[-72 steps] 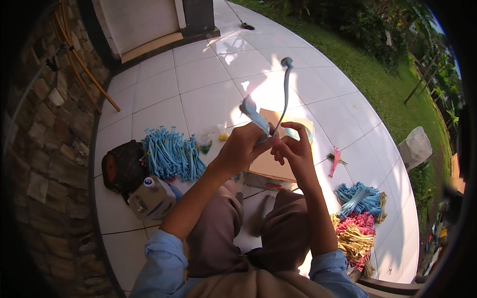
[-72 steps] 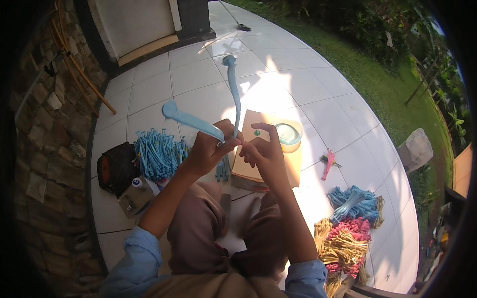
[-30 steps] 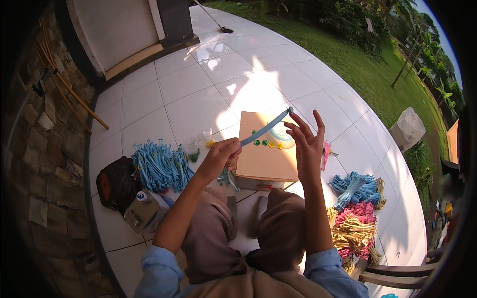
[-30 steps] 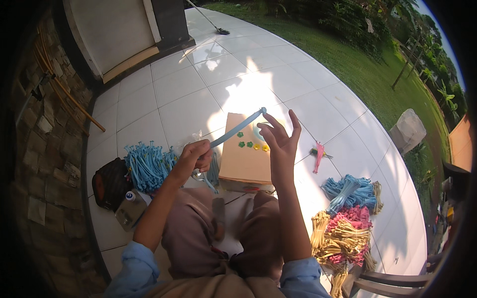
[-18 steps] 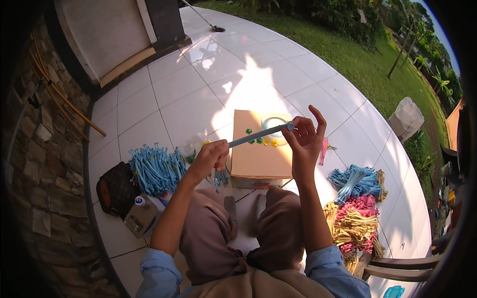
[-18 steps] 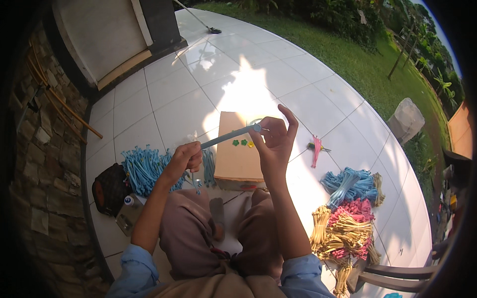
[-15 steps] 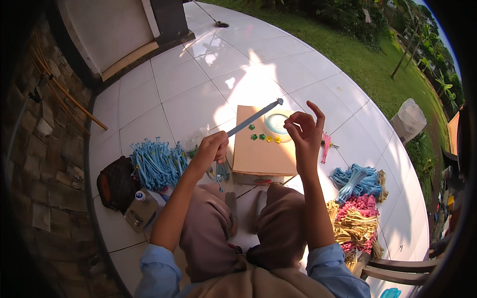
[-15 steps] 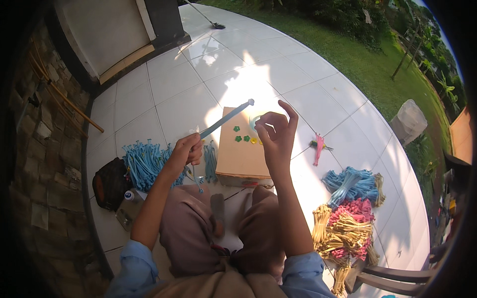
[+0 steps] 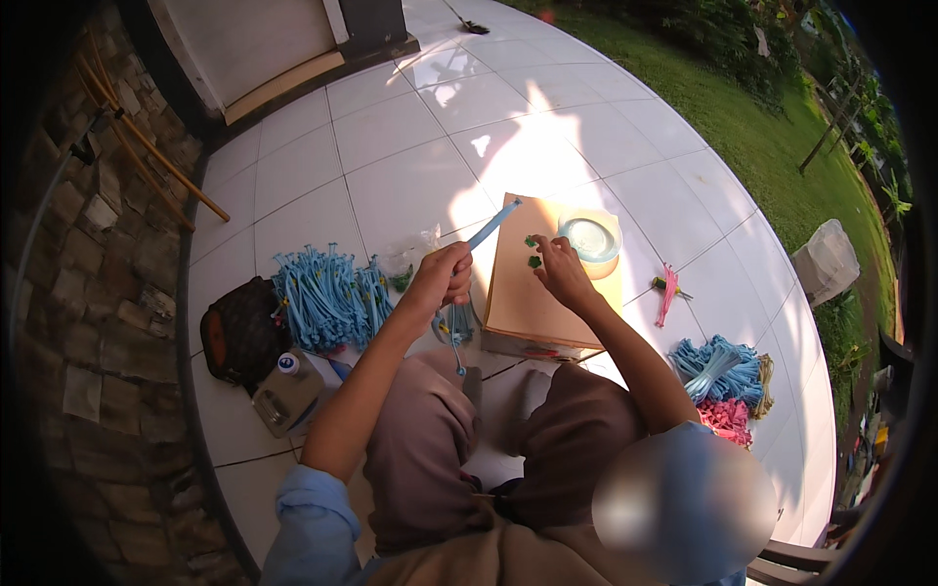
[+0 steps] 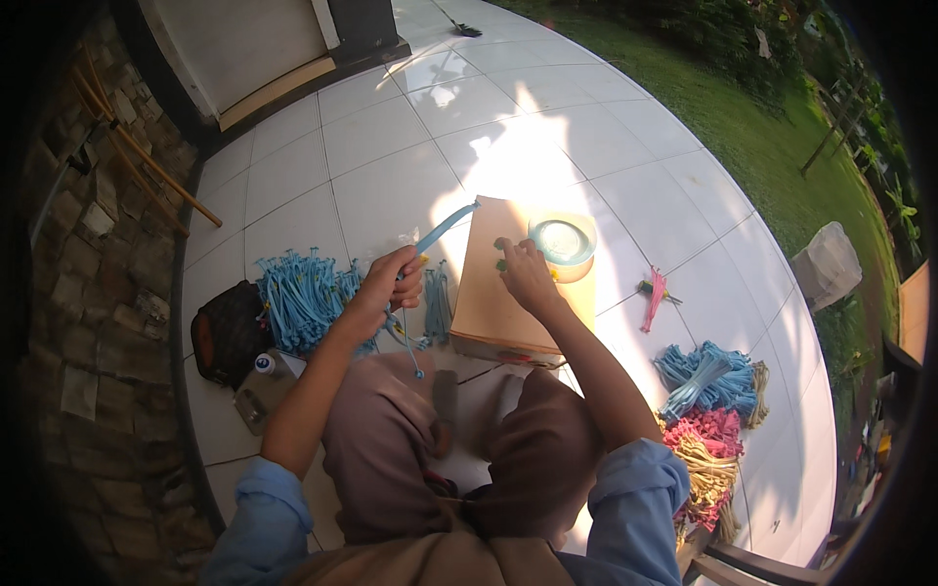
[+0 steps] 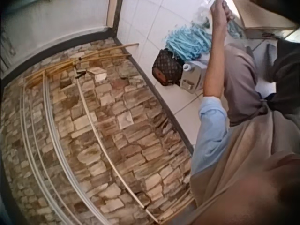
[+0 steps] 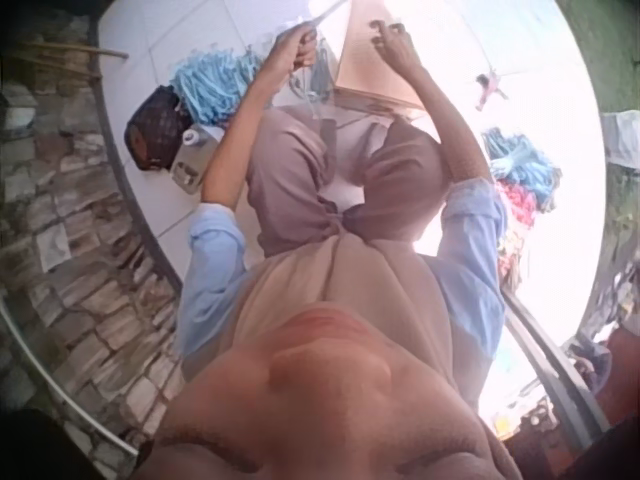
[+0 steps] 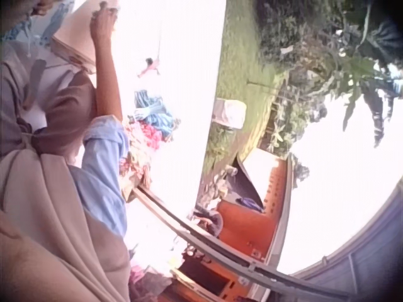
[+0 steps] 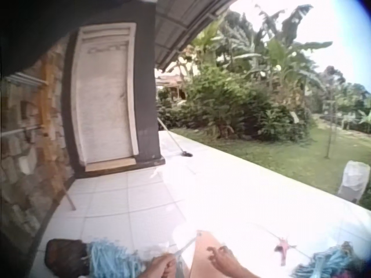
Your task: The person applies decorative plastic flowers to blue shoe components by hand using adhesive from a large metal container.
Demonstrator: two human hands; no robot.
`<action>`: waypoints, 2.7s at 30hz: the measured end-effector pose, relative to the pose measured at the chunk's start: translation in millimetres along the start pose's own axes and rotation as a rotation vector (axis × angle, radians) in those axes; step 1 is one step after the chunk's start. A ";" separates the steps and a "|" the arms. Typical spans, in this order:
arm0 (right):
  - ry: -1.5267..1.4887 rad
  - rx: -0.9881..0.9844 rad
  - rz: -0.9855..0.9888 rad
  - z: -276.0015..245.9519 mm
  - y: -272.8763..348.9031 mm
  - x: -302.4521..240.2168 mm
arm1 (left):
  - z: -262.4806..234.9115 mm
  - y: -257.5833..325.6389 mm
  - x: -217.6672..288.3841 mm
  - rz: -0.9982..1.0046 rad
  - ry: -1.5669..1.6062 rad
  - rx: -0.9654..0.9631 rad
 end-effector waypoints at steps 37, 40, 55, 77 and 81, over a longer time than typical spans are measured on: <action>-0.166 0.324 -0.497 -119.0 23.7 -136.4 | 48.0 29.4 30.8 0.148 -0.107 0.158; -0.181 0.411 -0.465 -125.5 29.2 -140.9 | 56.4 33.1 31.9 0.078 -0.006 0.095; -1.482 0.433 0.299 -144.8 33.5 -165.3 | 81.0 50.1 32.3 0.312 0.062 -0.160; -1.341 0.440 0.324 -138.7 31.1 -164.8 | 80.7 57.2 36.6 0.381 -0.250 -0.151; -1.334 0.436 0.335 -132.2 33.7 -163.2 | 79.5 56.1 33.2 0.392 -0.289 -0.165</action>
Point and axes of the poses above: each hand's wrist, its own y-axis away from the middle knuckle, its own z-axis out of the palm, x = y × z, the point moved 2 cm from there along -y, towards the middle knuckle, and after that the axes turned 3 degrees about -y, right-handed, at the moved point
